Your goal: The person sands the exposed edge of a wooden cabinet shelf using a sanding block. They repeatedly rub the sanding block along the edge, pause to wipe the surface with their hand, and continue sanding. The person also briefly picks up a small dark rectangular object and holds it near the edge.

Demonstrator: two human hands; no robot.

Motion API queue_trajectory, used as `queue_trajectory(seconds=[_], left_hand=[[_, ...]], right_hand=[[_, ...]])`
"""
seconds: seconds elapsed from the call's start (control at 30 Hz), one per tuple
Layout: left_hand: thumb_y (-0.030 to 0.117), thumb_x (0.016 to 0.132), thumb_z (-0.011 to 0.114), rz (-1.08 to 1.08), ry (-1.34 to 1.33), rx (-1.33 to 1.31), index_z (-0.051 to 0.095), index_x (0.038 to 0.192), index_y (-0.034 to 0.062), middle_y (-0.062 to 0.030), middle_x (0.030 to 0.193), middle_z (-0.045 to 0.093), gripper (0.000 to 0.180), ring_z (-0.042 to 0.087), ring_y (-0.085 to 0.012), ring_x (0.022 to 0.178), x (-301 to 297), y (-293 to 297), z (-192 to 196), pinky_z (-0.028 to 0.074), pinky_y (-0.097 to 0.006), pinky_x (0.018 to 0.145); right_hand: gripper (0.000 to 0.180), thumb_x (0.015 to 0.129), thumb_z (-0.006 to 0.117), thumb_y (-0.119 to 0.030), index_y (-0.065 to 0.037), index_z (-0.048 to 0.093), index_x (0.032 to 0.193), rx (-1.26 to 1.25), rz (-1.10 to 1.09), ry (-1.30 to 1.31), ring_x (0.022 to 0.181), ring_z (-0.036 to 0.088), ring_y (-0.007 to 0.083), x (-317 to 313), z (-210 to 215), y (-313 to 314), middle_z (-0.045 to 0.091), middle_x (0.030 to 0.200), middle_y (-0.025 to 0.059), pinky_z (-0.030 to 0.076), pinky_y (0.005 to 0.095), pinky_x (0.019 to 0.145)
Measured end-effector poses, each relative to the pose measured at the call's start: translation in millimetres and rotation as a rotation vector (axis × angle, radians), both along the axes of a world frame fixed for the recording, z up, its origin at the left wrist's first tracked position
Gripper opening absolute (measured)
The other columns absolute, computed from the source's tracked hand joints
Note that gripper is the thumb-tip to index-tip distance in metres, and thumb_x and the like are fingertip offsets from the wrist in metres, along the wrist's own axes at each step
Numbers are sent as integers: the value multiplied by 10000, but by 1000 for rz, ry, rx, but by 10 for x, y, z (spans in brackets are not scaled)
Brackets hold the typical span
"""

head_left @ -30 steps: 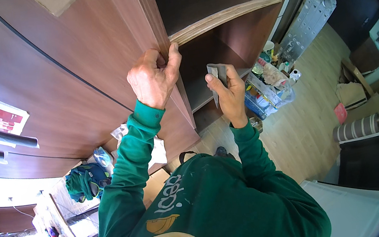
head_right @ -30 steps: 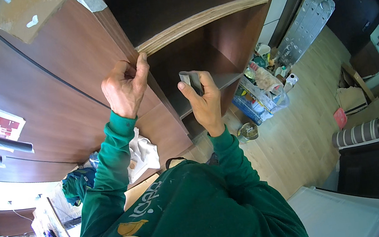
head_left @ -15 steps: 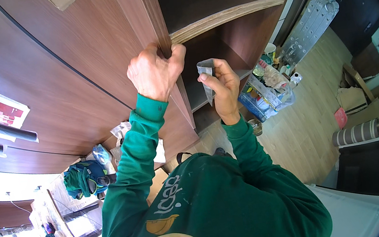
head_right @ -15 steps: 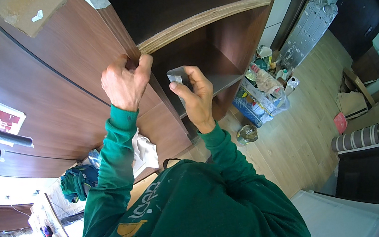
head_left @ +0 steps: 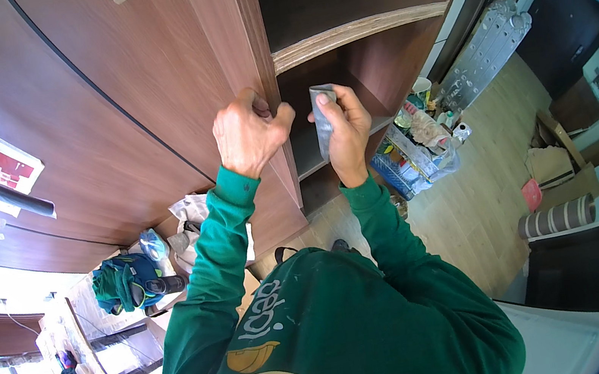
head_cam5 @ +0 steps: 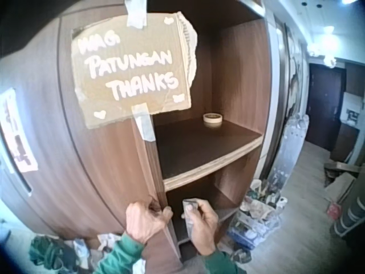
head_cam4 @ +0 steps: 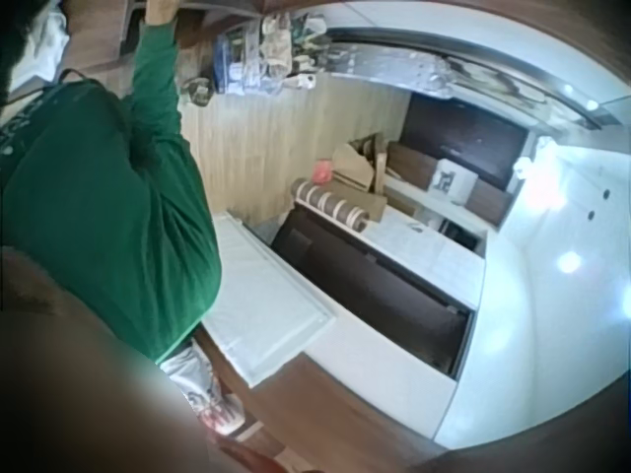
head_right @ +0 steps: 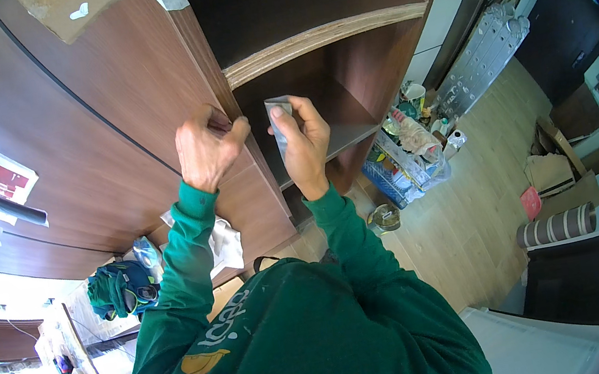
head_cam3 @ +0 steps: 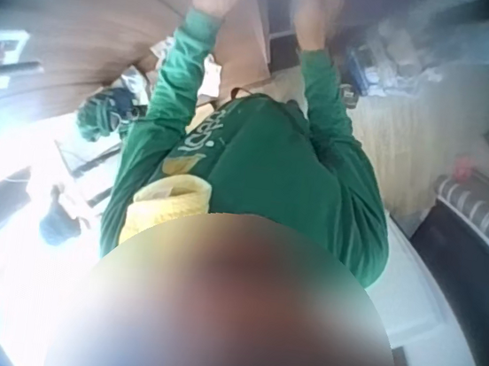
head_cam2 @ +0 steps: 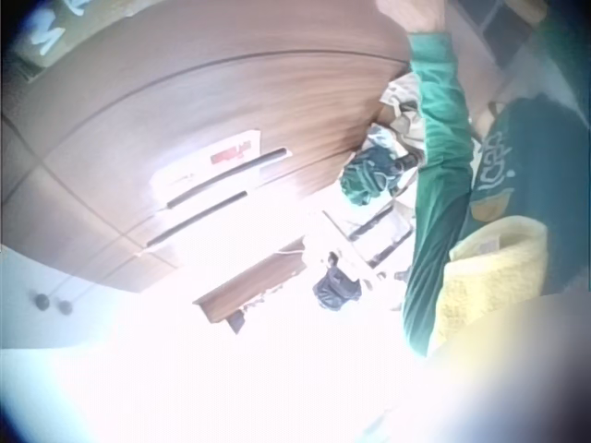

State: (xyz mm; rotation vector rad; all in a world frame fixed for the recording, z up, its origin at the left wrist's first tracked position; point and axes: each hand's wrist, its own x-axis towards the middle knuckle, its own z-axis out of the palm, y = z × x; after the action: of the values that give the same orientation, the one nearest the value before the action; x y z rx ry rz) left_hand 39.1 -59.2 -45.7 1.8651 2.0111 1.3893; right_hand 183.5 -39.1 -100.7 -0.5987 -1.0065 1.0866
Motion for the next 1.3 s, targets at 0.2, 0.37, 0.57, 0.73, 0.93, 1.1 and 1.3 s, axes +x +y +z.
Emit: queue_trajectory(seconds=[0.2,0.37,0.57,0.73,0.93,1.1,1.3], left_hand=[[386,735,857,-63,82,-76,634,812,13,-167,728,695,441,699,-371,708,-113,68,-355,551,-455,653],[360,775,842,-116,81,-119,630,810,29,-152,725,698,395,692,-383,714,-185,169,-482,543,-473,644],[317,783,830,-153,42,-101,629,810,38,-150,712,687,345,685,-384,712,-234,185,-579,536,-472,641],[282,777,815,-164,21,-92,628,793,41,-159,707,677,306,675,-392,706,-248,208,-588,530,-473,641],[294,774,811,-166,2,-118,623,776,44,-159,706,674,314,670,-395,709,-255,205,-576,525,-472,646],[296,771,812,-186,-16,-95,623,779,45,-160,707,671,315,667,-396,710,-266,216,-579,522,-472,646],[297,766,816,-186,-7,-127,625,775,44,-159,697,665,317,664,-393,703,-278,222,-573,519,-468,641]], right_hand=[[111,946,710,-85,4,660,991,248,-230,-235,810,626,160,-229,41,253,661,919,74,513,314,723],[118,898,732,-34,-2,646,972,437,-422,-334,757,614,193,-355,122,300,648,902,96,507,314,691],[144,859,739,-5,-10,632,955,473,-533,-335,737,602,179,-456,179,311,633,883,83,499,316,659],[191,806,745,25,-24,620,942,596,-648,-317,701,627,247,-513,199,330,633,877,104,510,353,611],[181,816,734,49,-16,630,949,509,-623,-327,738,611,183,-539,267,317,638,890,79,509,317,666],[177,806,735,57,-12,632,933,483,-624,-348,737,613,184,-549,316,317,640,888,81,506,317,660],[180,796,731,69,-7,634,927,546,-684,-346,736,615,189,-544,305,308,641,887,81,504,318,653]])
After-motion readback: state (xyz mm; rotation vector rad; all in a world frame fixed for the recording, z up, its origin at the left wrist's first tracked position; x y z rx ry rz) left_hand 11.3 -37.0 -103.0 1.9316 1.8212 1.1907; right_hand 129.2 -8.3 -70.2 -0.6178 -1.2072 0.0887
